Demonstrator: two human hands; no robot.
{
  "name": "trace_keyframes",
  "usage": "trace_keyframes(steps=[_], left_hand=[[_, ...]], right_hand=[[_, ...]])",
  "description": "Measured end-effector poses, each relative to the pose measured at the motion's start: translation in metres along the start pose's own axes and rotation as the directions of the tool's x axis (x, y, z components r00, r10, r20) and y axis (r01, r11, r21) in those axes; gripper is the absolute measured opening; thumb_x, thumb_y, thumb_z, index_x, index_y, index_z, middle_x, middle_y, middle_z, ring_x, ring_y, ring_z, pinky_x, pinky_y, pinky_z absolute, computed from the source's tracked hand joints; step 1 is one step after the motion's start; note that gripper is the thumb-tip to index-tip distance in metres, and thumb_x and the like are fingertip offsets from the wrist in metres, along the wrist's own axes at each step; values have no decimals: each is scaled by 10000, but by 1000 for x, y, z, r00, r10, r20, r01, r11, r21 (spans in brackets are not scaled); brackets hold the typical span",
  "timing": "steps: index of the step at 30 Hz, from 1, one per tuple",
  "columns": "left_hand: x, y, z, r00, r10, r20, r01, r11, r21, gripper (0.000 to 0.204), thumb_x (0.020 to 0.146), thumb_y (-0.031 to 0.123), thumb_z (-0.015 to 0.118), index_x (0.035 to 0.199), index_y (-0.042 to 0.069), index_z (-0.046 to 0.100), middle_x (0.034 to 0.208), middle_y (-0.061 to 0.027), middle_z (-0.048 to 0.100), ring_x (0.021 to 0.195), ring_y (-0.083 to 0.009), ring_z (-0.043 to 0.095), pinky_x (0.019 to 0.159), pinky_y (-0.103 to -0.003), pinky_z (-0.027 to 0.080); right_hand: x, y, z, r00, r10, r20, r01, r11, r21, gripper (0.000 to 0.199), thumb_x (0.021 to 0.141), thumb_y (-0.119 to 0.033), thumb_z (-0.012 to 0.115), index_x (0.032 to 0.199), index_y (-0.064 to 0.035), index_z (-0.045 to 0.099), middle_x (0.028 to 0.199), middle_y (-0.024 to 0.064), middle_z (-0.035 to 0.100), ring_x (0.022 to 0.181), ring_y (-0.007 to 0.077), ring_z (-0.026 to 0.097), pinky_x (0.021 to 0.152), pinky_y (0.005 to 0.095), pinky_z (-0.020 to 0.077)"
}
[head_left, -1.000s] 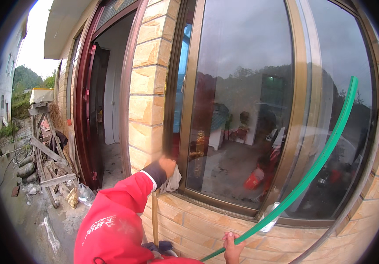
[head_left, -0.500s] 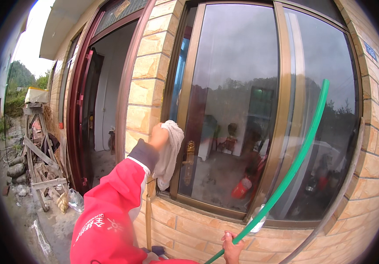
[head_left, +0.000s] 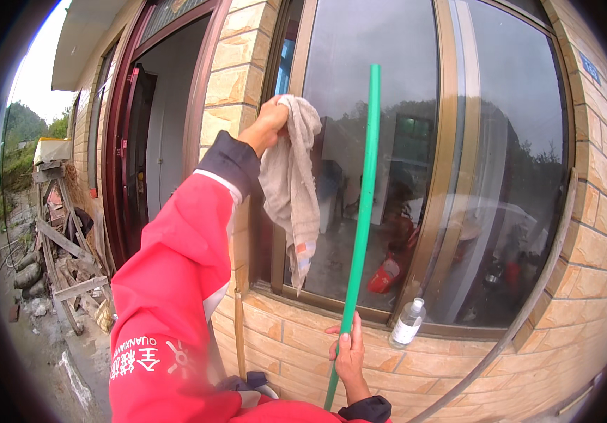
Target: The person wipes a wooden chair with a cloth, then moves to a bucket to wring out the cloth. They sweep the floor with a broom, wring the cloth again, and proceed to clean a large glass window using the cloth and a long green pole.
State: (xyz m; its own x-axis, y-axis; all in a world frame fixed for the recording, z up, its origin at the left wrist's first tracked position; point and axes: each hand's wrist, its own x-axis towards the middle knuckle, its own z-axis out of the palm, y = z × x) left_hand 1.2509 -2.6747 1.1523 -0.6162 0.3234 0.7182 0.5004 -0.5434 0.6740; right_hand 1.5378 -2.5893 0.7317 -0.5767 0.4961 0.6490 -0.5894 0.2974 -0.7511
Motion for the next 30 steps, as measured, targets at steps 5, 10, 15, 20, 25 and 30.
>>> trace_keyframes(steps=[5, 10, 15, 20, 25, 30], left_hand=[[-9, 34, 34, 998, 25, 59, -33, 990, 141, 249, 945, 155, 524, 1132, 37, 637, 977, -83, 676, 826, -181, 644, 719, -327, 526], [17, 41, 29, 997, 71, 14, -72, 973, 218, 234, 931, 201, 565, 1099, 53, 631, 963, -80, 670, 814, -180, 637, 697, -345, 527], [27, 52, 21, 988, 12, 156, -40, 984, 174, 209, 939, 224, 569, 1076, 80, 634, 880, -56, 679, 735, -168, 648, 649, -344, 550], [18, 39, 35, 835, 157, 528, -226, 972, 67, 408, 928, 293, 612, 1289, 110, 564, 1074, -38, 633, 926, -143, 607, 775, -293, 520], [-13, 44, 65, 716, 199, 669, -584, 695, 418, 504, 829, 96, 668, 1316, 135, 546, 1186, -54, 591, 1057, -171, 564, 920, -315, 463], [-25, 20, 99, 531, 411, 741, -813, 0, 583, 724, 697, -131, 471, 1366, 145, 471, 1293, -160, 549, 1234, -355, 476, 1053, -399, 394]], right_hand=[[-13, 25, -3, 994, 104, 40, -105, 994, 23, 531, 1024, -302, 414, 1487, -89, 265, 807, 85, 609, 469, 46, 417, 441, 198, 376], [-33, 34, -2, 987, 149, 65, -152, 987, 59, 526, 1024, -291, 425, 1491, -102, 271, 749, 72, 591, 476, 45, 419, 447, 201, 375], [-50, 50, 2, 978, 179, 106, -189, 977, 95, 516, 1024, -274, 431, 1490, -109, 283, 725, 56, 584, 499, 44, 432, 460, 202, 379], [-47, 44, 9, 963, 231, 137, -243, 966, 83, 499, 1027, -251, 417, 1487, -107, 291, 723, 39, 575, 515, 42, 430, 474, 198, 379], [-31, 48, 14, 979, 187, 81, -194, 976, 95, 494, 1028, -236, 413, 1485, -95, 291, 714, 24, 543, 523, 46, 430, 479, 196, 374], [-2, 47, 15, 988, 152, 1, -151, 982, 112, 489, 1027, -233, 417, 1480, -92, 300, 692, 13, 509, 520, 52, 423, 474, 197, 368]])
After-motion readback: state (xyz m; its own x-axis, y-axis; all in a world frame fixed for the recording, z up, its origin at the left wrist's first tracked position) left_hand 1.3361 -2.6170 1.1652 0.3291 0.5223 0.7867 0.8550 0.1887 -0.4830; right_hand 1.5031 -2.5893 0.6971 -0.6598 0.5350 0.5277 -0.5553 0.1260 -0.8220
